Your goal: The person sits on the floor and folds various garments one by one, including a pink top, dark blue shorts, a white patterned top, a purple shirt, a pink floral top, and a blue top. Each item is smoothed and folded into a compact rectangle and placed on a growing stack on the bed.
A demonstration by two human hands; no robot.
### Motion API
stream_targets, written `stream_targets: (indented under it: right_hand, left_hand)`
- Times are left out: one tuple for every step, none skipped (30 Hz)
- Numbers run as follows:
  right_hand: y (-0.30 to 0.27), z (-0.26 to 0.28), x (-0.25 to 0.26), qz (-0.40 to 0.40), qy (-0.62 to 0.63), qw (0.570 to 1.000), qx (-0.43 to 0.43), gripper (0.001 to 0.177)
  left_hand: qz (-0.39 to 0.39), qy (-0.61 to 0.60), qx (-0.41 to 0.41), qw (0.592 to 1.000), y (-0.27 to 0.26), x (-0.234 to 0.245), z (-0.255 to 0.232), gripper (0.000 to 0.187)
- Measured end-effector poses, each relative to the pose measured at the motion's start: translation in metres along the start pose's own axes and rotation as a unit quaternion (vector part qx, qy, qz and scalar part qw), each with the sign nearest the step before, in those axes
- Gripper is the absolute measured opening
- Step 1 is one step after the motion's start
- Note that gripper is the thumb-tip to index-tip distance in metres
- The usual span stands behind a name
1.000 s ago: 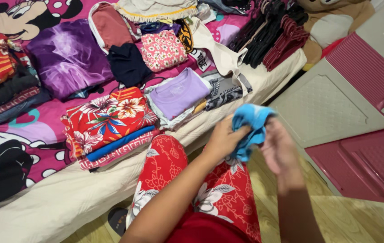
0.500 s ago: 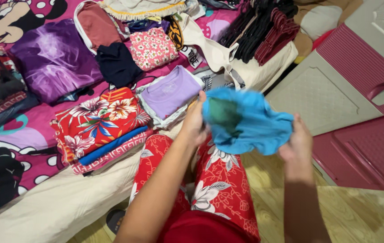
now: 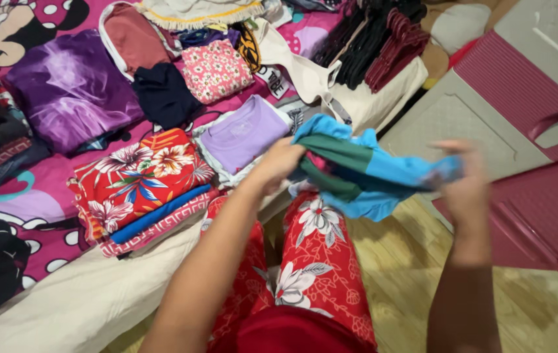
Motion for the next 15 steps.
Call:
stream_targets:
  right_hand:
    - [-0.004, 0.007, -0.027, 0.097, -0.167, 0.981, 0.036, 0.076]
    - [-0.008, 0.008, -0.047, 0.149, -0.216, 0.963, 0.061, 0.059]
    - [-0.014, 0.006, -0.071, 0.201, -0.264, 0.94, 0.086, 0.042]
    - [-0.008, 0.006, -0.072, 0.18, -0.2, 0.961, 0.069, 0.038]
    - [-0.001, 0.005, -0.067, 0.159, -0.135, 0.977, 0.053, 0.034]
    - [0.002, 0.001, -0.063, 0.141, -0.067, 0.987, 0.033, 0.032]
    - [0.005, -0.008, -0.059, 0.14, 0.119, 0.983, -0.025, 0.032]
    - [0.006, -0.016, -0.056, 0.134, 0.301, 0.941, -0.081, 0.034]
    - [0.007, -0.022, -0.054, 0.122, 0.471, 0.863, -0.136, 0.036]
    - [0.007, -0.018, -0.049, 0.123, 0.472, 0.863, -0.131, 0.035]
    - [0.006, -0.012, -0.045, 0.125, 0.472, 0.863, -0.127, 0.034]
    - [0.005, -0.004, -0.041, 0.124, 0.472, 0.864, -0.121, 0.033]
    - [0.003, 0.005, -0.041, 0.13, 0.499, 0.847, -0.128, 0.034]
    - [-0.001, 0.013, -0.042, 0.136, 0.527, 0.828, -0.139, 0.035]
    - [-0.005, 0.021, -0.044, 0.141, 0.553, 0.807, -0.15, 0.037]
  left_hand:
    - [0.0, -0.04, 0.017, 0.999, 0.001, -0.01, -0.004, 0.026]
    - [0.0, -0.079, 0.039, 0.996, -0.001, -0.025, -0.004, 0.025]
    - [0.0, -0.119, 0.06, 0.991, -0.005, -0.036, -0.004, 0.024]
    - [0.036, -0.043, -0.036, 0.998, -0.005, -0.045, -0.029, 0.023]
    - [0.071, 0.035, -0.132, 0.988, -0.009, -0.056, -0.051, 0.029]
    - [0.103, 0.111, -0.221, 0.963, -0.019, -0.065, -0.068, 0.037]
    - [0.088, 0.236, -0.283, 0.926, -0.027, -0.066, -0.077, 0.047]
    - [0.07, 0.356, -0.338, 0.868, -0.037, -0.066, -0.084, 0.057]
    - [0.05, 0.47, -0.386, 0.792, -0.045, -0.066, -0.088, 0.067]
    - [0.014, 0.515, -0.343, 0.785, -0.04, -0.056, -0.082, 0.054]
    - [-0.024, 0.558, -0.298, 0.774, -0.035, -0.045, -0.075, 0.042]
    - [-0.059, 0.596, -0.254, 0.759, -0.028, -0.036, -0.069, 0.032]
    - [-0.085, 0.612, -0.238, 0.75, -0.022, -0.029, -0.067, 0.028]
    - [-0.11, 0.627, -0.217, 0.74, -0.019, -0.02, -0.062, 0.026]
    - [-0.134, 0.641, -0.196, 0.73, -0.016, -0.012, -0.059, 0.024]
Point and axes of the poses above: each hand's wrist, its own y-axis towards the middle knuckle, its own x-axis out of the back of the hand, z = x × y, the point moved 9 cm from there along y, towards the middle knuckle, and after that the axes turned 6 degrees about -x, right-handed, at the moved point
